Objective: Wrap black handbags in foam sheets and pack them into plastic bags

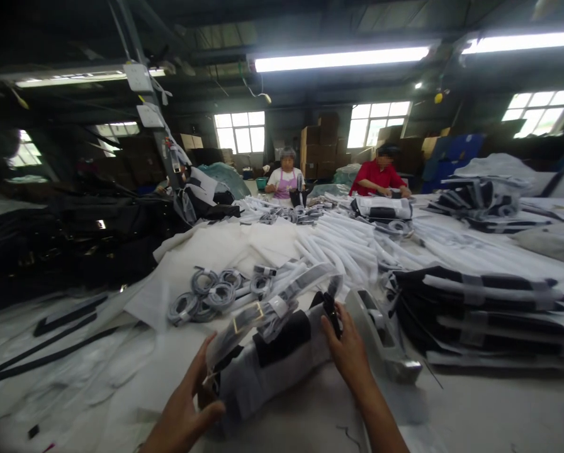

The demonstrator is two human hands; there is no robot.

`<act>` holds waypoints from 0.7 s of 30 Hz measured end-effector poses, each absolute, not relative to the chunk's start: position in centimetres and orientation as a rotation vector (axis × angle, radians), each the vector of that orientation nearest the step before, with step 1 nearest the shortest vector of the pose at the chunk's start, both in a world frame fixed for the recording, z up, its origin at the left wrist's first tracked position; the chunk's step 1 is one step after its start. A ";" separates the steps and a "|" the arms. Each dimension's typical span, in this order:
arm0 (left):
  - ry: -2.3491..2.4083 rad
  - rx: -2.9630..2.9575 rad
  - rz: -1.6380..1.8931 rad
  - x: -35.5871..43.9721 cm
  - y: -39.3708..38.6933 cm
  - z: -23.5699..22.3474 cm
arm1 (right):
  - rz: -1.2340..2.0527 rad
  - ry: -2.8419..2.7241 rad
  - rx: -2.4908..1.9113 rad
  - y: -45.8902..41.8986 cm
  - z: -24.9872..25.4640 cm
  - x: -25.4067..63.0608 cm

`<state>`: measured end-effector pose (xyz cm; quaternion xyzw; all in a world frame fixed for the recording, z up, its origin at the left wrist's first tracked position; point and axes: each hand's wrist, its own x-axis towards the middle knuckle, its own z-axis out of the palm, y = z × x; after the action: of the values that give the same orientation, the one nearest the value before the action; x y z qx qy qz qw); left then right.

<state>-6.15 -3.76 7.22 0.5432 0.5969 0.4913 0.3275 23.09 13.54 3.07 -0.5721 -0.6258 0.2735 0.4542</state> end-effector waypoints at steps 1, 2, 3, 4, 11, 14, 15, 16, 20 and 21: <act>1.637 1.374 1.276 -5.7 -4.0 6.3 | 0.695 -1.545 -1.415 13.8 3.0 23.1; 1.693 1.339 1.268 -5.3 -4.1 5.5 | 0.715 -1.545 -1.413 14.0 2.9 23.0; 1.731 1.317 1.265 -4.9 -4.0 5.0 | 0.735 -1.546 -1.408 14.3 2.9 22.9; 1.752 1.305 1.269 -4.6 -3.9 4.6 | 0.754 -1.547 -1.400 14.6 2.9 22.8; 1.679 1.346 1.289 -5.5 -3.8 3.8 | 0.856 -1.532 -1.325 16.4 2.9 22.0; 1.545 1.351 1.447 -6.1 -3.8 4.0 | 0.884 -1.528 -1.312 16.5 2.5 22.3; 1.529 1.342 1.489 -6.1 -3.7 4.0 | 0.892 -1.524 -1.318 16.6 2.2 22.5; 1.524 1.328 1.511 -5.9 -3.6 4.0 | 0.902 -1.522 -1.329 16.7 2.0 22.6; 1.476 1.096 1.469 -4.4 -2.8 3.0 | 0.933 -1.580 -1.343 17.4 1.5 22.8; 1.473 1.021 1.440 -4.0 -2.7 2.6 | 0.931 -1.600 -1.342 17.5 1.6 22.7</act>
<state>-3.97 -2.69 2.61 0.4052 0.5846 0.5717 0.4089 22.69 17.53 1.58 -0.5342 -0.6368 0.3705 0.4146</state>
